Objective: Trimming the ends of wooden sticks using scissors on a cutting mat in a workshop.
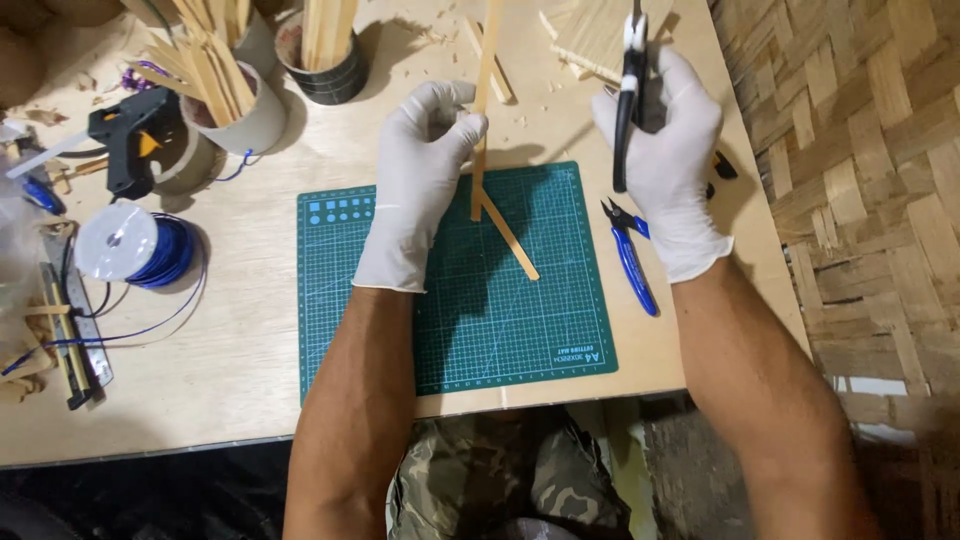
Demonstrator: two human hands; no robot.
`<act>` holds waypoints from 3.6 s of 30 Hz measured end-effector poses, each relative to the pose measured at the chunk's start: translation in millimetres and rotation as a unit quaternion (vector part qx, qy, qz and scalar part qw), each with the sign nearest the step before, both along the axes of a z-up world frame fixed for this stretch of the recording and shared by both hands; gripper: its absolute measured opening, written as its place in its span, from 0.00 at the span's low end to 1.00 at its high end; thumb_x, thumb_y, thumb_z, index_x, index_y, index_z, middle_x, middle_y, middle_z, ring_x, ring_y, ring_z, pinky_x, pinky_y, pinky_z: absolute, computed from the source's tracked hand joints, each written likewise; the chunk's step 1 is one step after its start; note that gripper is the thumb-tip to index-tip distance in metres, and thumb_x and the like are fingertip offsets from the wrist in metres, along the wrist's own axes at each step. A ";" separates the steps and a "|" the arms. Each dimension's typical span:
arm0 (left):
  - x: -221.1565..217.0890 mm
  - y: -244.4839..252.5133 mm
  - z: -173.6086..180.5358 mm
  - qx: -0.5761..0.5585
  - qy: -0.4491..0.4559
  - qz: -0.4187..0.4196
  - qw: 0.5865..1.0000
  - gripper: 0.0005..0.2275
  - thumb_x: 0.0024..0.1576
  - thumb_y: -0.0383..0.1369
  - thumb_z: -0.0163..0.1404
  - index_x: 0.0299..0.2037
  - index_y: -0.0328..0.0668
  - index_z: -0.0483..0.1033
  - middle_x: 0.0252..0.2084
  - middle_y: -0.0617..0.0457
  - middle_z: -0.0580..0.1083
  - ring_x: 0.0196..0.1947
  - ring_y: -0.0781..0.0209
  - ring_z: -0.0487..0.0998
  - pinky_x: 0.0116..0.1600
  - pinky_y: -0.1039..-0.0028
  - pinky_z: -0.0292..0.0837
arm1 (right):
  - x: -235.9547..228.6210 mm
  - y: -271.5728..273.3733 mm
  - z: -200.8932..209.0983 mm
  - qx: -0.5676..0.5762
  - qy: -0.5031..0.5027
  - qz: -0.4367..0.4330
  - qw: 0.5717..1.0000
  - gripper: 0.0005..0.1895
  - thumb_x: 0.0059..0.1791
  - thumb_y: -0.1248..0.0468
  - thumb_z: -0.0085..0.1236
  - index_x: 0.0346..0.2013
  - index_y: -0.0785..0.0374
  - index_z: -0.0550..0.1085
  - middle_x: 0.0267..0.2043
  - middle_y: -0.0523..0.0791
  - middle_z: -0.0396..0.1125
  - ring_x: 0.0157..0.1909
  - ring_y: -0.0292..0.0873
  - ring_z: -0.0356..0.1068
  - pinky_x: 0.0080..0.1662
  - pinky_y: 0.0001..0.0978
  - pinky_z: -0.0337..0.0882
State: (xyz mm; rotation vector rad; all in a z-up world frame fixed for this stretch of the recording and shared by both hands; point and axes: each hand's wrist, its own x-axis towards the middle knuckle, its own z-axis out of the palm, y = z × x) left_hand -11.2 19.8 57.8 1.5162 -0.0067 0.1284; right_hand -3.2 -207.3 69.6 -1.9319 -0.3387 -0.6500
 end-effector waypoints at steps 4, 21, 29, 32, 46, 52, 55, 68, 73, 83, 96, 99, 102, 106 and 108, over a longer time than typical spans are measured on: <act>-2.8 5.3 11.0 -0.134 -0.008 0.013 0.991 0.05 0.53 0.29 0.63 0.32 0.41 0.78 0.26 0.53 0.77 0.23 0.67 0.76 0.31 0.80 0.71 | -10.2 12.0 -1.9 0.006 0.062 0.041 0.997 0.16 0.51 0.74 0.66 0.52 0.66 0.74 0.32 0.39 0.64 0.31 0.34 0.66 0.35 0.28 0.71; 6.6 -8.0 2.9 -0.253 -0.040 0.088 0.963 0.06 0.56 0.31 0.61 0.32 0.37 0.79 0.30 0.43 0.79 0.31 0.54 0.86 0.40 0.74 0.83 | -36.2 39.5 -3.0 0.048 0.274 0.249 0.928 0.23 0.47 0.64 0.67 0.55 0.68 0.74 0.32 0.47 0.72 0.31 0.35 0.73 0.38 0.27 0.77; 4.1 -12.1 4.3 -0.264 -0.067 0.088 0.958 0.07 0.55 0.29 0.61 0.32 0.33 0.79 0.29 0.41 0.77 0.32 0.50 0.85 0.41 0.67 0.85 | -32.3 36.3 -9.3 0.035 0.284 0.264 0.921 0.25 0.46 0.63 0.67 0.57 0.66 0.74 0.31 0.43 0.72 0.33 0.31 0.70 0.39 0.23 0.74; 2.1 -13.4 5.8 -0.249 -0.065 0.088 0.962 0.06 0.55 0.29 0.61 0.32 0.34 0.79 0.29 0.43 0.77 0.30 0.52 0.86 0.41 0.70 0.85 | -32.8 36.7 -7.3 0.030 0.284 0.264 0.921 0.23 0.46 0.63 0.67 0.55 0.66 0.75 0.30 0.42 0.72 0.34 0.31 0.69 0.41 0.22 0.73; -1.6 -14.6 10.0 -0.238 -0.056 0.082 0.966 0.06 0.55 0.30 0.61 0.32 0.36 0.79 0.30 0.44 0.78 0.31 0.54 0.86 0.44 0.74 0.81 | -37.7 37.9 0.4 0.002 0.283 0.251 0.925 0.13 0.46 0.62 0.68 0.43 0.62 0.79 0.28 0.41 0.73 0.32 0.31 0.67 0.40 0.20 0.68; -2.3 -15.8 10.5 -0.234 -0.060 0.085 0.967 0.06 0.55 0.30 0.62 0.31 0.36 0.79 0.30 0.43 0.79 0.31 0.53 0.86 0.44 0.74 0.80 | -35.7 37.1 -0.6 0.010 0.286 0.252 0.924 0.13 0.46 0.62 0.68 0.43 0.62 0.79 0.28 0.41 0.72 0.32 0.30 0.67 0.40 0.20 0.69; -1.6 -16.4 9.1 -0.232 -0.066 0.087 0.966 0.06 0.55 0.30 0.62 0.31 0.35 0.79 0.29 0.41 0.79 0.32 0.51 0.86 0.45 0.72 0.81 | -35.1 36.9 -1.4 0.005 0.294 0.251 0.922 0.18 0.46 0.61 0.69 0.49 0.62 0.78 0.29 0.40 0.74 0.30 0.29 0.67 0.37 0.19 0.68; -3.2 -16.4 5.1 -0.172 -0.070 0.070 0.980 0.06 0.60 0.30 0.56 0.32 0.35 0.78 0.29 0.41 0.78 0.31 0.52 0.85 0.44 0.70 0.81 | -35.0 35.8 -13.9 0.035 0.294 0.219 0.930 0.27 0.42 0.59 0.71 0.54 0.66 0.76 0.26 0.42 0.72 0.27 0.31 0.66 0.33 0.19 0.65; -7.0 -18.3 6.0 -0.141 -0.064 0.072 0.985 0.08 0.63 0.30 0.53 0.33 0.35 0.77 0.29 0.42 0.78 0.32 0.54 0.85 0.44 0.70 0.81 | -31.9 36.4 -10.5 0.049 0.289 0.222 0.930 0.27 0.42 0.59 0.72 0.53 0.64 0.77 0.24 0.41 0.71 0.27 0.30 0.66 0.33 0.18 0.65; -10.4 -25.3 8.7 -0.115 -0.060 0.085 0.988 0.10 0.65 0.32 0.50 0.31 0.39 0.76 0.28 0.47 0.78 0.31 0.61 0.83 0.43 0.74 0.79 | -34.6 34.6 -6.5 0.055 0.287 0.230 0.928 0.25 0.43 0.59 0.71 0.53 0.64 0.77 0.22 0.41 0.69 0.26 0.29 0.66 0.32 0.18 0.65; -9.3 -26.1 0.9 -0.097 -0.083 0.106 0.986 0.11 0.64 0.34 0.52 0.29 0.42 0.77 0.25 0.49 0.78 0.31 0.65 0.82 0.41 0.75 0.75 | -39.6 38.2 7.1 0.015 0.292 0.257 0.921 0.19 0.45 0.60 0.67 0.48 0.63 0.78 0.28 0.44 0.73 0.26 0.33 0.70 0.33 0.23 0.71; -8.4 -27.1 0.7 -0.095 -0.092 0.106 0.985 0.11 0.64 0.35 0.52 0.29 0.42 0.77 0.25 0.49 0.79 0.30 0.65 0.82 0.41 0.75 0.75 | -34.0 36.9 7.0 0.010 0.292 0.260 0.920 0.18 0.46 0.61 0.66 0.48 0.63 0.78 0.28 0.45 0.73 0.26 0.33 0.70 0.34 0.23 0.71; -8.0 -28.9 -2.8 -0.093 -0.086 0.115 0.985 0.11 0.64 0.33 0.52 0.28 0.42 0.77 0.25 0.50 0.78 0.30 0.67 0.80 0.41 0.76 0.75 | -39.0 46.0 23.4 0.002 0.278 0.265 0.923 0.16 0.46 0.61 0.66 0.46 0.64 0.78 0.28 0.44 0.73 0.26 0.32 0.69 0.33 0.22 0.70; -9.6 -30.6 -0.2 -0.093 -0.085 0.121 0.985 0.11 0.64 0.34 0.52 0.28 0.43 0.77 0.24 0.49 0.78 0.30 0.67 0.80 0.41 0.76 0.75 | -37.8 43.0 15.1 0.008 0.280 0.263 0.923 0.15 0.45 0.60 0.67 0.45 0.63 0.78 0.27 0.44 0.73 0.26 0.32 0.69 0.33 0.21 0.69; -10.0 -29.3 2.1 -0.093 -0.082 0.123 0.985 0.11 0.64 0.34 0.52 0.28 0.43 0.77 0.25 0.50 0.78 0.30 0.68 0.80 0.41 0.76 0.75 | -33.7 37.4 6.1 -0.008 0.275 0.260 0.925 0.17 0.46 0.60 0.66 0.47 0.63 0.78 0.28 0.43 0.73 0.26 0.32 0.69 0.34 0.22 0.70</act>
